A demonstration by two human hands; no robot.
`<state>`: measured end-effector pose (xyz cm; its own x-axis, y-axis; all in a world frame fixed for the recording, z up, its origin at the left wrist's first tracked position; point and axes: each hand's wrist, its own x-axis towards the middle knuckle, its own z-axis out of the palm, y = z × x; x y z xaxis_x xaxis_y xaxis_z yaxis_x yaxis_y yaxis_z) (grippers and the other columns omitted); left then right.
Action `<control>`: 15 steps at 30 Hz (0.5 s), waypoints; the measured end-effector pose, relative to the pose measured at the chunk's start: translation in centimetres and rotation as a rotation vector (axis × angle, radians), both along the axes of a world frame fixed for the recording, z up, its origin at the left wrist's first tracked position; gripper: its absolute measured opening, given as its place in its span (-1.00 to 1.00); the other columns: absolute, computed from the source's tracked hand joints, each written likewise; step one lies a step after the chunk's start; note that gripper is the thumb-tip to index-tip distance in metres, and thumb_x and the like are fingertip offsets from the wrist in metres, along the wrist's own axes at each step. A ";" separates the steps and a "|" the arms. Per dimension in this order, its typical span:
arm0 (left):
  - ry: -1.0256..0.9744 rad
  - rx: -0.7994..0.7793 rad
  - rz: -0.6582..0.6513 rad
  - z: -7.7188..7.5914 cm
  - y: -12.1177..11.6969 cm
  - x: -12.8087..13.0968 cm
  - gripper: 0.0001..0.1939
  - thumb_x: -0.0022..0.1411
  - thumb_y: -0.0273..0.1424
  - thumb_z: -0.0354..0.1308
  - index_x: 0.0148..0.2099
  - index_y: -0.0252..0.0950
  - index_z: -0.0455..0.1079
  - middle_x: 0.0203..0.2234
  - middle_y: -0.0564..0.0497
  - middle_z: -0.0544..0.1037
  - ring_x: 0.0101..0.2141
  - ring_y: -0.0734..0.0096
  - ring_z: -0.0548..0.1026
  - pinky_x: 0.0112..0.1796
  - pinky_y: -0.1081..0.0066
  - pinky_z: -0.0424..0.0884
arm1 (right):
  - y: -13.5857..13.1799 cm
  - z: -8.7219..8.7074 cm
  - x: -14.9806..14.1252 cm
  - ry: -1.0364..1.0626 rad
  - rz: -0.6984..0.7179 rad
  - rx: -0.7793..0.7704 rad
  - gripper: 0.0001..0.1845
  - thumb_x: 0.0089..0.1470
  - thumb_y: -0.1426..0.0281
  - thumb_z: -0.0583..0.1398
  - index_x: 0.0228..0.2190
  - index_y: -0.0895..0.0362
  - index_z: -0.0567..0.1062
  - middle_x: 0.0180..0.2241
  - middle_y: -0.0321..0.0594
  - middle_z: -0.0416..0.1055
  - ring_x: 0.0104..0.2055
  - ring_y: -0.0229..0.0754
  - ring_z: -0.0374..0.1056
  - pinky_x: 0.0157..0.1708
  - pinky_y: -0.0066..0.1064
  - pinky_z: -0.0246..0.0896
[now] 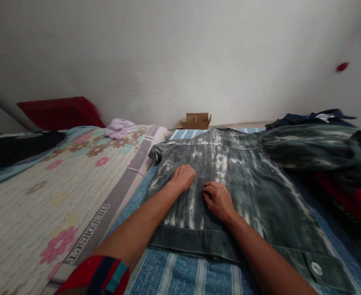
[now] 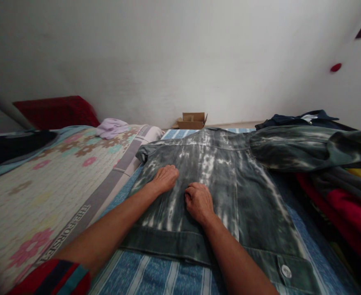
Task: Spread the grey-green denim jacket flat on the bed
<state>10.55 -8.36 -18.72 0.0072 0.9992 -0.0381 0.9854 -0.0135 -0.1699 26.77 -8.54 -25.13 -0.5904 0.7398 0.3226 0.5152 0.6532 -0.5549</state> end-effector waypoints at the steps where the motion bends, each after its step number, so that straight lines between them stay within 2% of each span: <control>1: -0.002 0.000 0.011 0.1 -0.1 -0.2 -0.74 0.10 -0.63 -0.02 -0.22 -0.41 0.45 -0.24 -0.23 0.48 -0.15 0.12 0.43 -0.19 0.29 0.32 | 0.0 0.0 0.0 -0.002 0.000 0.000 -0.78 0.08 0.47 0.11 -0.34 0.07 0.57 -0.16 -0.20 0.47 -0.10 -0.16 0.33 -0.05 -0.36 0.10; 5: -0.014 0.007 0.064 1.1 -1.2 -1.5 -0.76 0.18 -0.56 -0.09 -0.25 -0.38 0.41 -0.30 -0.17 0.48 -0.25 0.21 0.46 -0.24 0.33 0.31 | 0.0 0.1 0.0 -0.008 0.001 0.000 -0.78 0.09 0.46 0.11 -0.35 0.07 0.57 -0.17 -0.20 0.47 -0.10 -0.17 0.33 -0.05 -0.37 0.09; 8: -0.149 -0.003 0.041 2.1 -3.6 -2.3 -0.76 0.22 -0.51 -0.14 -0.35 -0.34 0.36 -0.39 -0.08 0.46 -0.33 0.31 0.43 -0.28 0.38 0.28 | 0.0 0.3 0.0 -0.004 -0.002 0.006 -0.78 0.09 0.46 0.11 -0.37 0.07 0.57 -0.18 -0.21 0.47 -0.12 -0.17 0.33 -0.07 -0.37 0.10; 12: -0.517 -0.089 -0.078 3.3 -8.8 -1.7 -0.82 0.17 -0.47 -0.12 -0.45 -0.30 0.24 -0.49 0.05 0.36 -0.42 0.43 0.34 -0.35 0.46 0.23 | 0.0 0.3 0.0 -0.002 0.007 0.015 -0.78 0.08 0.48 0.11 -0.39 0.07 0.56 -0.21 -0.22 0.48 -0.14 -0.18 0.34 -0.08 -0.39 0.12; 15: -0.695 -0.267 -0.160 4.2 -13.8 0.1 -0.84 0.17 -0.42 -0.10 -0.45 -0.28 0.21 -0.50 0.08 0.34 -0.41 0.47 0.31 -0.34 0.49 0.20 | 0.0 0.2 0.1 -0.007 0.014 0.017 -0.77 0.09 0.47 0.10 -0.40 0.07 0.56 -0.20 -0.21 0.48 -0.13 -0.19 0.34 -0.08 -0.40 0.12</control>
